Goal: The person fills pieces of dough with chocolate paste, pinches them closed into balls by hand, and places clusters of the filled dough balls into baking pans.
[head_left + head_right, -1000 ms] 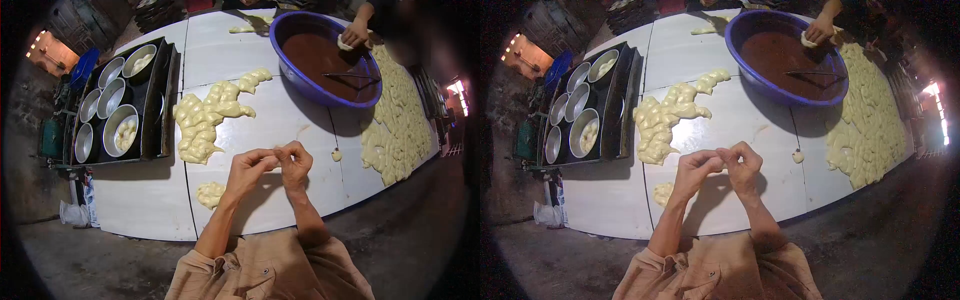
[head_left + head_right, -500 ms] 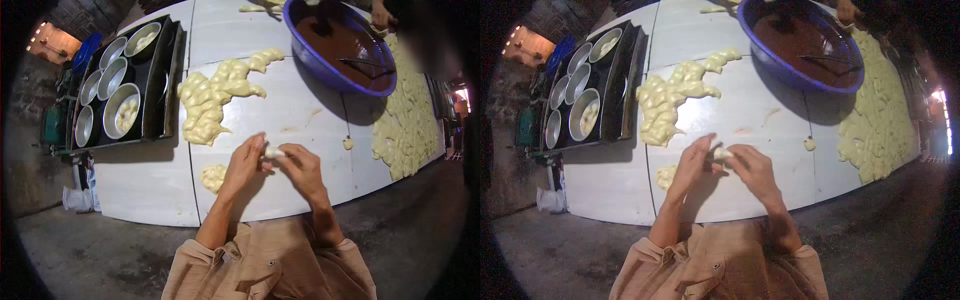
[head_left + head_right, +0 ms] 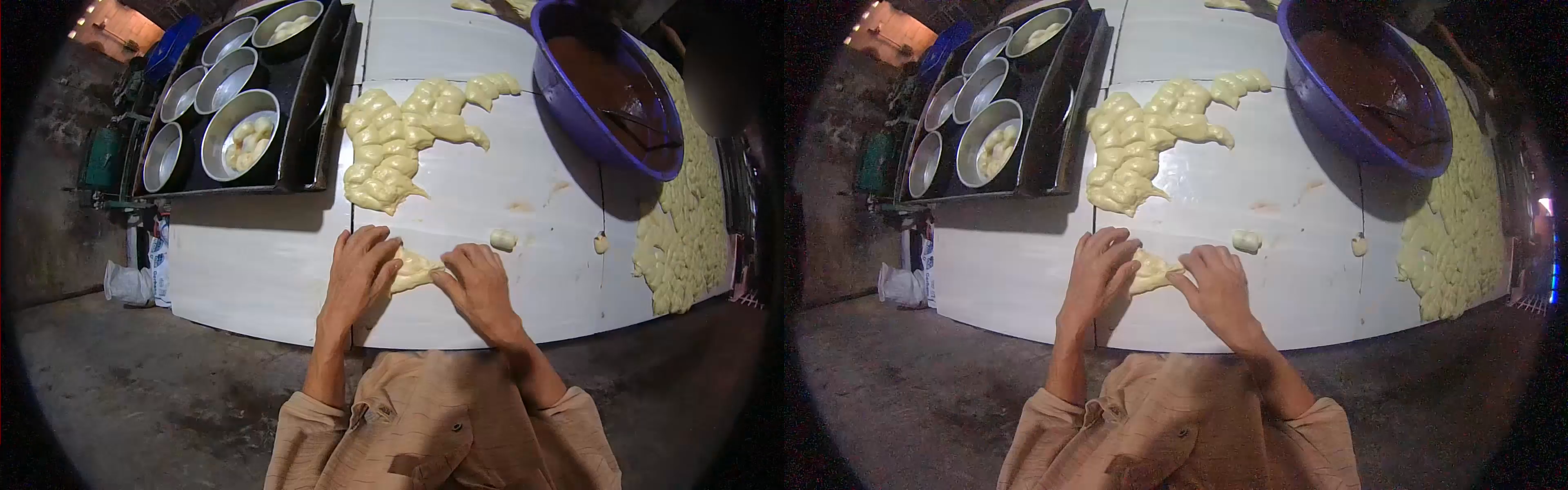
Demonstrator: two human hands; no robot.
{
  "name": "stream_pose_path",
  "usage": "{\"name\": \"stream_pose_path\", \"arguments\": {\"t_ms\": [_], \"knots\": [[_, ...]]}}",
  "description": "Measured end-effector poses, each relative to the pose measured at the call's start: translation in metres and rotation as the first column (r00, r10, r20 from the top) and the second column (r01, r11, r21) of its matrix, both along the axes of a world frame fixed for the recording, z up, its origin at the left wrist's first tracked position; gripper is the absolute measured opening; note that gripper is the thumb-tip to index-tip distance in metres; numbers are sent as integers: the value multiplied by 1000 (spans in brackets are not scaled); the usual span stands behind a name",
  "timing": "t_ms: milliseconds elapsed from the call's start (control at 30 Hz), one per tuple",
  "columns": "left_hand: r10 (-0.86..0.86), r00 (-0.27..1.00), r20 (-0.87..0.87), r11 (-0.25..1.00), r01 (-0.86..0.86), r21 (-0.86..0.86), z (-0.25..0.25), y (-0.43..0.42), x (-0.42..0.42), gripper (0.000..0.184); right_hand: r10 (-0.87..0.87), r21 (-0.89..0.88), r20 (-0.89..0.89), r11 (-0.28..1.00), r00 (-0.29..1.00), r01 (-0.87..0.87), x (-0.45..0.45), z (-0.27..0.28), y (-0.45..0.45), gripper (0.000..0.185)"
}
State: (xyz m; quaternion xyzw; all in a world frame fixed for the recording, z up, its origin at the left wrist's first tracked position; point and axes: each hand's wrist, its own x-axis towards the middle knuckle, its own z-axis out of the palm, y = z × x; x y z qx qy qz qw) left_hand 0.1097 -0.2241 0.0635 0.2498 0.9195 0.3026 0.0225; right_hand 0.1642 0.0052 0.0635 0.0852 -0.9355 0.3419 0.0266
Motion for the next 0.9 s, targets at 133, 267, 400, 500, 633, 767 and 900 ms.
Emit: {"name": "stream_pose_path", "arguments": {"t_ms": [133, 267, 400, 500, 633, 767, 900], "knots": [[57, 988, 146, 993, -71, 93, 6, -14, 0, 43, 27, 53, 32, 998, 999, -28, -6, -2, -20, 39], [-19, 997, 71, 996, 13, 91, 3, -21, -3, 46, -106, 92, 23, 990, 994, 104, 4, -1, -25, 53], [-289, 949, 126, 957, 285, 45, 13, 7, -18, 37, -142, 191, 0, 972, 990, 139, 18, -1, -35, 56], [-374, 910, 180, 921, 387, -44, 2, 11, -26, 24, -154, 220, -13, 963, 988, 153, 17, -10, -52, 47], [-399, 858, 324, 911, 410, 35, 5, -2, -40, 22, -124, -92, 3, 988, 992, 124, 16, -16, -53, 25], [-389, 816, 428, 911, 271, 311, 10, -7, -45, 24, -96, -694, 516, 536, 851, 481, 18, -17, -48, 30], [-342, 730, 592, 912, 105, 397, 18, -5, -48, 31, 12, -796, 518, 373, 855, 477, 2, -9, -60, 44]]}}
